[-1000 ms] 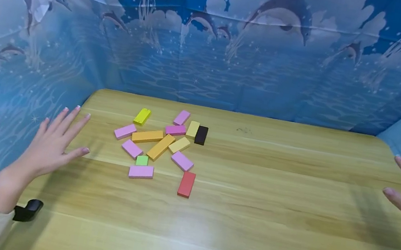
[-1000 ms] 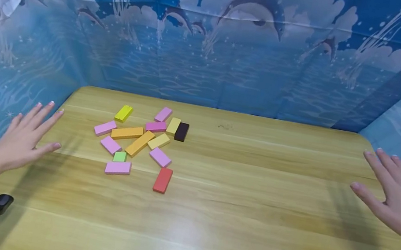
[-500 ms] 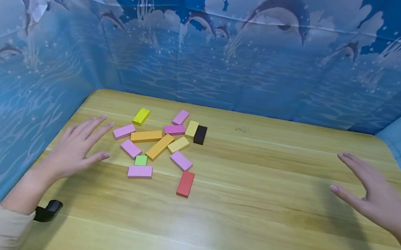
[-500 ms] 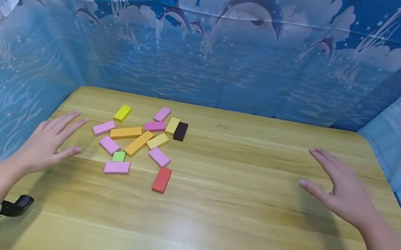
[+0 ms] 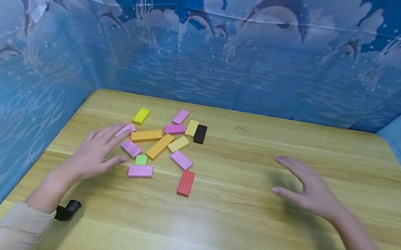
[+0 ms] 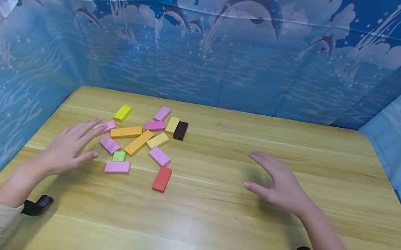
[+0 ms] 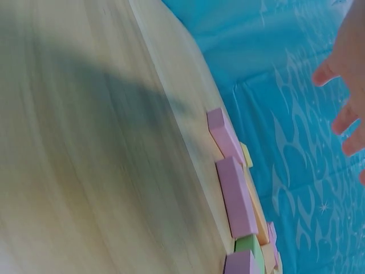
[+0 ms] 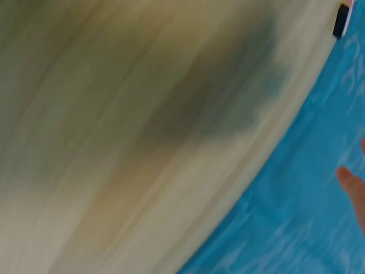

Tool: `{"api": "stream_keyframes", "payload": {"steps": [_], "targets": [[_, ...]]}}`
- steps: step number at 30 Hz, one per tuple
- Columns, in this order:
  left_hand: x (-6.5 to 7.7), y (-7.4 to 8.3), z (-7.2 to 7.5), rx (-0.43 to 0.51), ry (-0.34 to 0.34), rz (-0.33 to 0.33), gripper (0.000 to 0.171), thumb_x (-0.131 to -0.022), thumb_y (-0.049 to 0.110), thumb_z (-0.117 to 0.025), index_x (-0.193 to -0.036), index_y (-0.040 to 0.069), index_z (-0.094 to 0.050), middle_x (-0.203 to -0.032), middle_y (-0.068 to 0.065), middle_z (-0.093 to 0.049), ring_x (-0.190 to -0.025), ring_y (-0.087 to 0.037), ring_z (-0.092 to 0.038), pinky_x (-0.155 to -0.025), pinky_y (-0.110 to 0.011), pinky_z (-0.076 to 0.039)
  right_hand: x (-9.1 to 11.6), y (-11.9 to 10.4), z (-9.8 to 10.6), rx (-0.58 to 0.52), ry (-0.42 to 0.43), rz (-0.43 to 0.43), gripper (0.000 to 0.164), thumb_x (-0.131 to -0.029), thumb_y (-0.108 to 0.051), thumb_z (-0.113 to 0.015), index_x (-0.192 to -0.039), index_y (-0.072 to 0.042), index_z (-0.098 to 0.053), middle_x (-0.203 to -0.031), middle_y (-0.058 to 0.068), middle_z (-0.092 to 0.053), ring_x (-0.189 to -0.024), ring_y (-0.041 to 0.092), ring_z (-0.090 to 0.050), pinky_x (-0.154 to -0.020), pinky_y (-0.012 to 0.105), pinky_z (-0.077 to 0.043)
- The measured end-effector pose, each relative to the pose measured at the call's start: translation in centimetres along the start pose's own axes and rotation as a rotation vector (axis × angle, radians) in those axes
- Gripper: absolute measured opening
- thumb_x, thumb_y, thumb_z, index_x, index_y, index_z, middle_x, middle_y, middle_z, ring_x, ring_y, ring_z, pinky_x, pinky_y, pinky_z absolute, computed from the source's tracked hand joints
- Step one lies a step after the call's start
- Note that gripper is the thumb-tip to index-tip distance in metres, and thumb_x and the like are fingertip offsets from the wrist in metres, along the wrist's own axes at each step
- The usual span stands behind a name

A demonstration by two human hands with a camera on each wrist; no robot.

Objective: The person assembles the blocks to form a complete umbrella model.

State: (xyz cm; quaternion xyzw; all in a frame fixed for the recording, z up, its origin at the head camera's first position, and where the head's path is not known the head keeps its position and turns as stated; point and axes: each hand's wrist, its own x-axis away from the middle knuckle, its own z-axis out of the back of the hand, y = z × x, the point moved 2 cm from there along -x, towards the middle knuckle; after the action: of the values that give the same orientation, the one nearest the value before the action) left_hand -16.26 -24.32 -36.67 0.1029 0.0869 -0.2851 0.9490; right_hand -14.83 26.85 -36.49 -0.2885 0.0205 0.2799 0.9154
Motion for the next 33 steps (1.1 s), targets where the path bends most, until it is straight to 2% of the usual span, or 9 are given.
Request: {"api": "stream_keyframes", "payload": {"steps": [9, 16, 25, 33], "targets": [[-0.7, 1.0, -0.7, 0.031, -0.029, -0.02, 0.073, -0.087, 0.032, -0.063, -0.148, 0.013, -0.026, -0.151, -0.015, -0.022, -0.135, -0.038, -0.023, -0.102, -0.06, -0.02, -2.1, -1.6, -3.9, -0.06, -0.077, 0.027, 0.068, -0.083, -0.037, -0.069, -0.14, -0.012, -0.042, -0.141, 0.01, -0.042, -0.129, 0.033, -0.036, -0.098, 0.057, -0.032], [-1.5, 1.9, -1.3, 0.075, -0.099, -0.01, 0.074, -0.089, 0.046, -0.057, -0.15, 0.022, -0.021, -0.153, -0.009, -0.019, -0.137, -0.034, -0.021, -0.102, -0.065, -0.013, -3.7, -3.1, -5.9, -0.111, -0.111, 0.102, 0.065, -0.083, -0.037, -0.07, -0.137, -0.01, -0.047, -0.138, 0.007, -0.046, -0.128, 0.03, -0.04, -0.099, 0.053, -0.034], [-2.7, 2.7, -2.2, 0.088, -0.111, -0.058, 0.067, -0.092, 0.045, -0.052, -0.148, 0.016, -0.028, -0.151, -0.013, -0.024, -0.136, -0.033, -0.024, -0.106, -0.055, -0.018, -5.5, -4.8, -8.2, -0.154, -0.202, 0.13, 0.065, -0.079, -0.035, -0.074, -0.134, -0.009, -0.05, -0.135, 0.004, -0.049, -0.126, 0.024, -0.044, -0.1, 0.045, -0.037], [-3.7, 3.4, -2.8, 0.101, -0.12, -0.085, 0.065, -0.092, 0.041, -0.056, -0.146, 0.015, -0.032, -0.149, -0.012, -0.029, -0.135, -0.029, -0.027, -0.105, -0.057, -0.02, -7.0, -6.4, -9.8, -0.155, -0.231, 0.153, 0.063, -0.079, -0.037, -0.074, -0.132, -0.011, -0.052, -0.133, 0.002, -0.051, -0.124, 0.022, -0.046, -0.099, 0.043, -0.039]]}}
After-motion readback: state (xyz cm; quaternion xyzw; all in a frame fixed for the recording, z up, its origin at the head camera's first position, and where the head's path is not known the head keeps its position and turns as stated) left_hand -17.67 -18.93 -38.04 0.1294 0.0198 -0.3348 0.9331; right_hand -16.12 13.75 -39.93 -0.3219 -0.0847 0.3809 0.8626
